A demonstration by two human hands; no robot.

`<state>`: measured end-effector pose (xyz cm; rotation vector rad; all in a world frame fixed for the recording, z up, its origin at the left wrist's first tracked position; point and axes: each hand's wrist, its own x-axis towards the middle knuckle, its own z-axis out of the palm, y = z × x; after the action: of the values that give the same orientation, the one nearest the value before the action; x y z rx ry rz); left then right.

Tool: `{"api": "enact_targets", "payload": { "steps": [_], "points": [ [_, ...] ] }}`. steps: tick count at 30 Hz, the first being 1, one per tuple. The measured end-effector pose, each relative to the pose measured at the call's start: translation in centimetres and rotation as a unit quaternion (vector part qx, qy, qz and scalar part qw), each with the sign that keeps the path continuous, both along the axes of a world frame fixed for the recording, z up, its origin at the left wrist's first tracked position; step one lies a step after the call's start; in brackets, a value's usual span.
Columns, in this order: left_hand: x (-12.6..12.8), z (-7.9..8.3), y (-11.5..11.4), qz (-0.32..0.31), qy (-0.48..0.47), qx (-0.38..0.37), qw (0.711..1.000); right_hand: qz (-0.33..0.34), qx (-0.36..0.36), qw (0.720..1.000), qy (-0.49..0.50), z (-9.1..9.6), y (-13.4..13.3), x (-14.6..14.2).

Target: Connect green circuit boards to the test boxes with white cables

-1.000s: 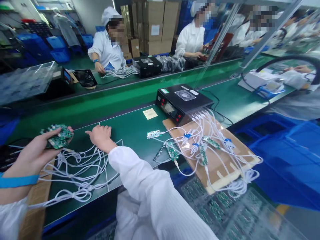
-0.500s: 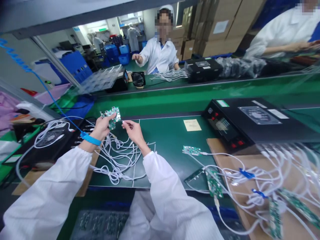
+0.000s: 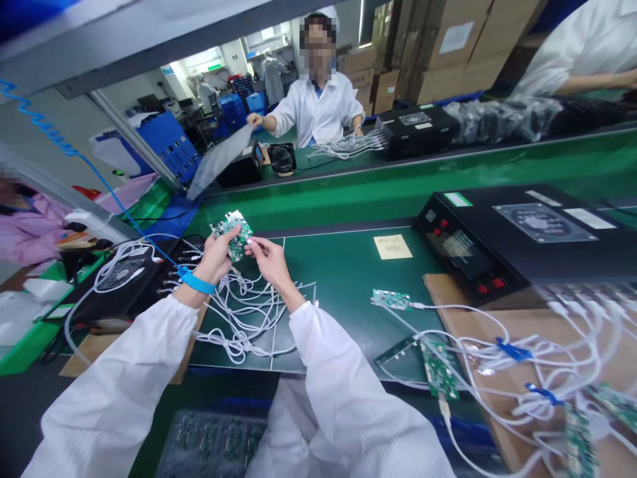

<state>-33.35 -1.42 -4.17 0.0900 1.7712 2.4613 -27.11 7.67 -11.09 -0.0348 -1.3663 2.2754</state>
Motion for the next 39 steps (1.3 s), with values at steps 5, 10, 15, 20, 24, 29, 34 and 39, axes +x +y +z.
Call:
{"api": "enact_targets", "payload": {
  "steps": [5,10,15,20,24,29,34,39],
  "points": [
    [0.1,0.3,-0.3,0.014,0.016,-0.021,1.000,0.048,-0.079,0.995,-0.025,0.4,0.3,0.3],
    [0.4,0.9,-0.4,0.035,0.037,-0.023,0.998,0.074,-0.104,0.991,-0.032,0.6,0.3,0.4],
    [0.5,1.1,-0.4,0.041,0.041,-0.017,0.998,0.062,-0.090,0.994,-0.029,0.7,0.3,0.6],
    [0.4,0.8,-0.4,0.042,0.051,-0.004,0.998,0.048,-0.081,0.995,-0.018,0.8,0.2,0.7],
    [0.4,0.5,-0.4,0.039,0.054,-0.004,0.998,0.034,-0.076,0.996,-0.025,0.9,0.0,0.7],
    [0.6,0.4,-0.3,0.039,0.062,-0.002,0.997,0.013,-0.067,0.997,-0.022,0.9,-0.1,0.6],
    [1.1,-0.1,0.0,0.058,0.090,-0.019,0.994,0.002,-0.051,0.998,-0.021,0.6,-0.4,0.4],
    [1.1,-0.6,-0.1,0.051,0.118,-0.044,0.991,0.000,-0.070,0.997,-0.021,0.4,-0.5,0.3]
  ]
}}
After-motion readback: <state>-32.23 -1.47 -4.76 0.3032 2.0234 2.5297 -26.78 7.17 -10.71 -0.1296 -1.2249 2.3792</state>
